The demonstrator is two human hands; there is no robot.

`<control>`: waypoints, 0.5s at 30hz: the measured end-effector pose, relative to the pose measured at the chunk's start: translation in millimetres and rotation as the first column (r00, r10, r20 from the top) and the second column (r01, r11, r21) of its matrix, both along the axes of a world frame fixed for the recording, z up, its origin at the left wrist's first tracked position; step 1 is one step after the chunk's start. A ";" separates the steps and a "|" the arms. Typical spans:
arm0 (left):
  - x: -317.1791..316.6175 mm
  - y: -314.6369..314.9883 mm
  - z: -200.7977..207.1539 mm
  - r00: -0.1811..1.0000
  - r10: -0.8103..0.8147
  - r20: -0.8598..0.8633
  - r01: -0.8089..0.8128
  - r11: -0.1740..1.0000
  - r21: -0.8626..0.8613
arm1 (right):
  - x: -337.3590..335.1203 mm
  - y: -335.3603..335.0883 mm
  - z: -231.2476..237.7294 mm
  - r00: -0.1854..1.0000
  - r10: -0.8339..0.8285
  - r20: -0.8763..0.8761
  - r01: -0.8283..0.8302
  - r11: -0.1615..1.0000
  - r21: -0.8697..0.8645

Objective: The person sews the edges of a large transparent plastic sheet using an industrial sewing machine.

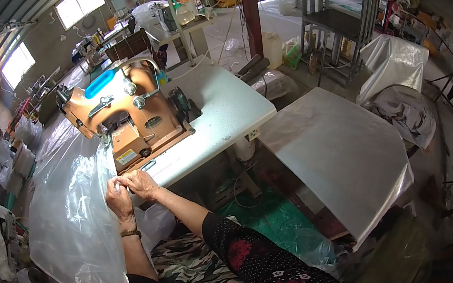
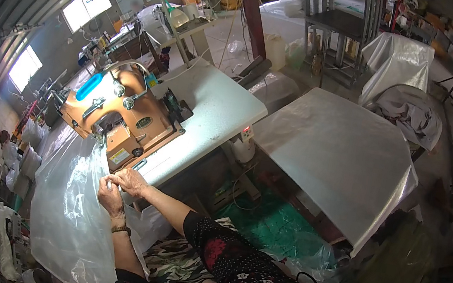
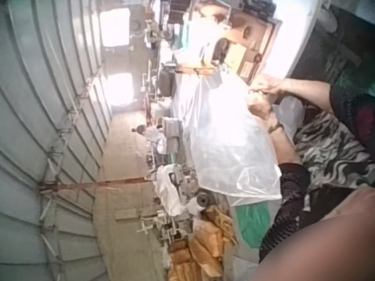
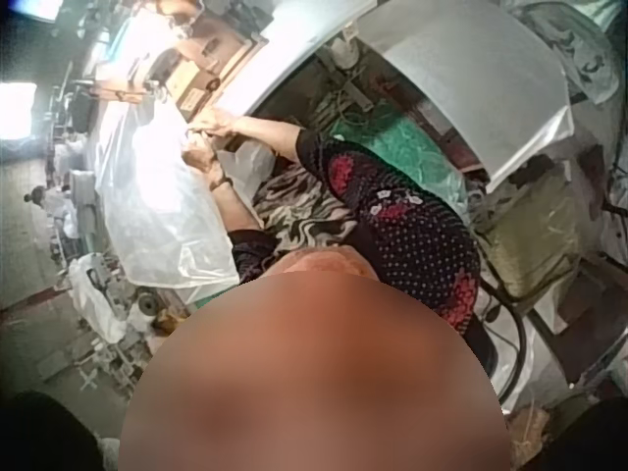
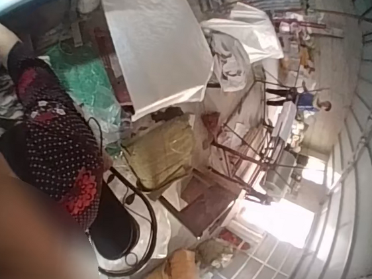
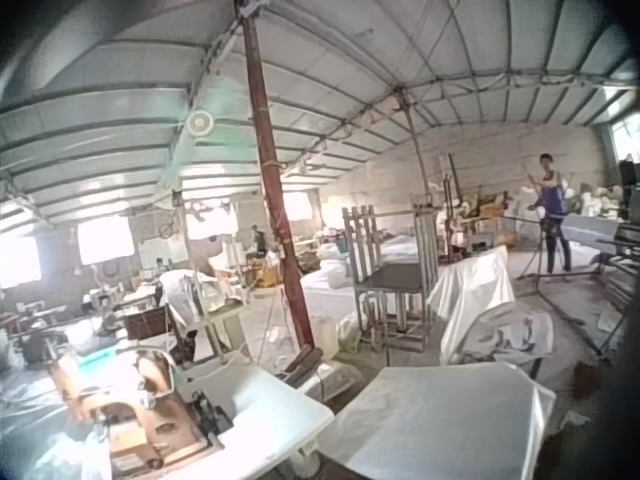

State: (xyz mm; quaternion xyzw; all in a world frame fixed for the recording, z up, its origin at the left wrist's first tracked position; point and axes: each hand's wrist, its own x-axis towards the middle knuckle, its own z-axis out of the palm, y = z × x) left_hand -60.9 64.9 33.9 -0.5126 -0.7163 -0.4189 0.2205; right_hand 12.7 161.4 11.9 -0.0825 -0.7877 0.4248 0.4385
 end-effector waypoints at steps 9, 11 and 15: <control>-4.4 0.7 -3.5 1.000 0.015 0.022 -0.015 1.000 0.009 | -7.5 1.0 -6.2 0.999 -0.038 -0.012 0.039 0.998 0.057; -3.2 0.0 -4.1 0.999 0.045 0.015 -0.045 0.999 -0.004 | -7.0 0.0 -6.5 0.999 -0.040 0.003 0.040 0.998 0.052; -3.7 -1.1 -2.9 0.999 0.041 -0.005 -0.041 0.999 -0.006 | -3.9 -2.3 -1.2 1.000 -0.010 -0.003 0.010 0.999 0.037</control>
